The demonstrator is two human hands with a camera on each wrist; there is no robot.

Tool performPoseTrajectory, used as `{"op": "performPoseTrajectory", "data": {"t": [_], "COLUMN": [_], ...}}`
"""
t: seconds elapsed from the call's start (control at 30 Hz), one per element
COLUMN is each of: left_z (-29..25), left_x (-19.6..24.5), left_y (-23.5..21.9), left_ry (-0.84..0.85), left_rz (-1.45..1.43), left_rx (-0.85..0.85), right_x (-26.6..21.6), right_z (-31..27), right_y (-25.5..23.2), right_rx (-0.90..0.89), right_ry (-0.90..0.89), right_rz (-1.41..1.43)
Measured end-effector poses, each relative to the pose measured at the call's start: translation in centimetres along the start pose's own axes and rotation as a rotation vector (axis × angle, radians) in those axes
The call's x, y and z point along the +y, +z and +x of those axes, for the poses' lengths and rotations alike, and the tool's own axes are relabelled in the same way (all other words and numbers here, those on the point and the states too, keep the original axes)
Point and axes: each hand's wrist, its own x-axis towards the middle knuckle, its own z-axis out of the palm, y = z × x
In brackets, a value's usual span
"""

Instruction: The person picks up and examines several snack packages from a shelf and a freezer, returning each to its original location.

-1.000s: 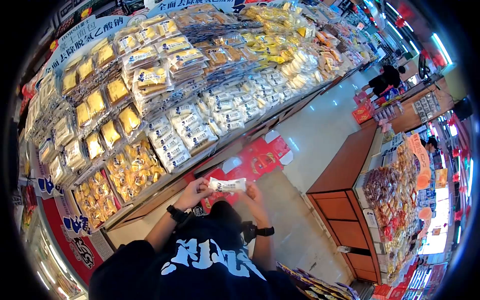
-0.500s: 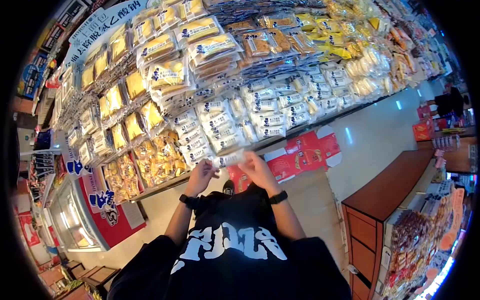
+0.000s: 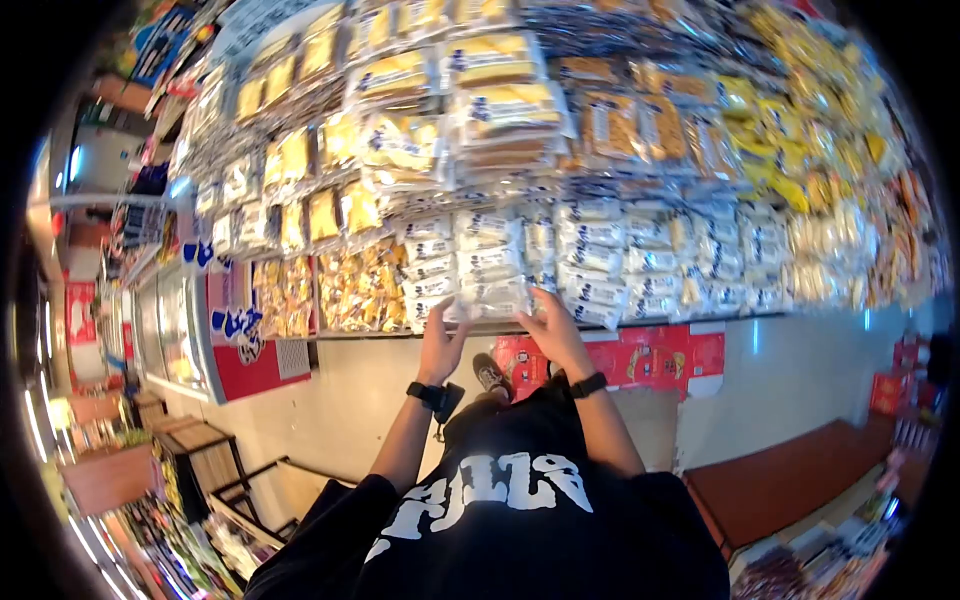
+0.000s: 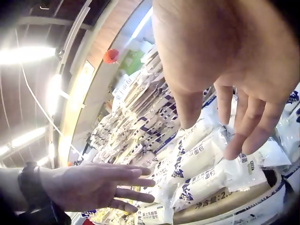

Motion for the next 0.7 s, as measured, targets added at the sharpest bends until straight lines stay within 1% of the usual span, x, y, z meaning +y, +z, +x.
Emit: {"op": "performPoseTrajectory", "data": {"t": [0.03,0.07,0.13,0.2,0.27,0.33,0.37,0.4,0.43,0.47,0.5,0.53,0.57,0.6,0.63,0.67,0.7], "left_z": [-0.7,-1.1,-2.9,-4.7,-6.4,-7.7,-8.2,-9.3,-9.7,-10.2,-10.9,-11.6,-12.8,-14.1,-15.3,-16.4,-15.3], "left_x": [-0.8,-3.6,-5.0,-5.8,-7.1,-7.3,-8.5,-6.4,-9.3,-12.6,-11.7,-12.0,-12.8,-13.0,-15.3,-17.0,-23.8], "left_y": [0.1,0.3,-0.1,-1.3,-2.4,-4.3,-4.4,-7.0,-6.9,-6.4,-8.2,-9.7,-10.8,-12.7,-13.4,-14.5,-13.0], "left_ry": [-0.064,0.068,0.064,-0.167,-0.174,-0.216,-0.179,-0.082,-0.072,-0.106,-0.117,-0.164,-0.115,-0.167,-0.143,-0.157,-0.097], "left_rz": [0.012,0.118,0.084,-0.100,-0.062,-0.157,-0.011,-0.058,0.139,0.033,-0.004,0.051,-0.035,0.021,-0.008,-0.036,0.003], "left_rx": [0.039,0.085,0.153,0.019,-0.060,-0.122,-0.078,-0.085,-0.148,-0.108,-0.114,-0.090,0.015,0.053,0.118,0.171,0.255], "right_x": [-0.5,-0.8,-0.7,2.6,0.3,-0.9,-1.5,-2.5,-4.8,-6.2,-4.3,-3.3,-1.8,-9.8,-8.6,-9.1,-8.1], "right_z": [-0.3,-0.4,-0.3,1.0,1.3,2.0,2.6,3.1,2.6,2.8,3.6,4.7,5.8,2.3,1.3,0.7,0.4], "right_y": [-0.4,-0.6,0.0,0.6,2.1,3.9,4.6,6.0,8.0,9.7,11.5,13.4,15.7,17.4,19.4,22.2,25.1], "right_rx": [-0.007,-0.026,-0.093,-0.386,-0.533,-0.673,-0.764,-0.856,-0.855,-0.920,-0.958,-1.057,-1.111,-1.171,-1.159,-1.247,-1.317], "right_ry": [0.017,0.021,0.003,0.063,0.050,-0.006,-0.031,-0.073,-0.072,0.012,-0.060,0.034,0.093,0.143,-0.024,-0.061,-0.116], "right_rz": [-0.047,-0.093,0.018,0.174,0.068,-0.134,-0.216,-0.299,-0.242,-0.315,-0.375,-0.374,-0.334,-0.494,-0.301,-0.289,-0.269]}}
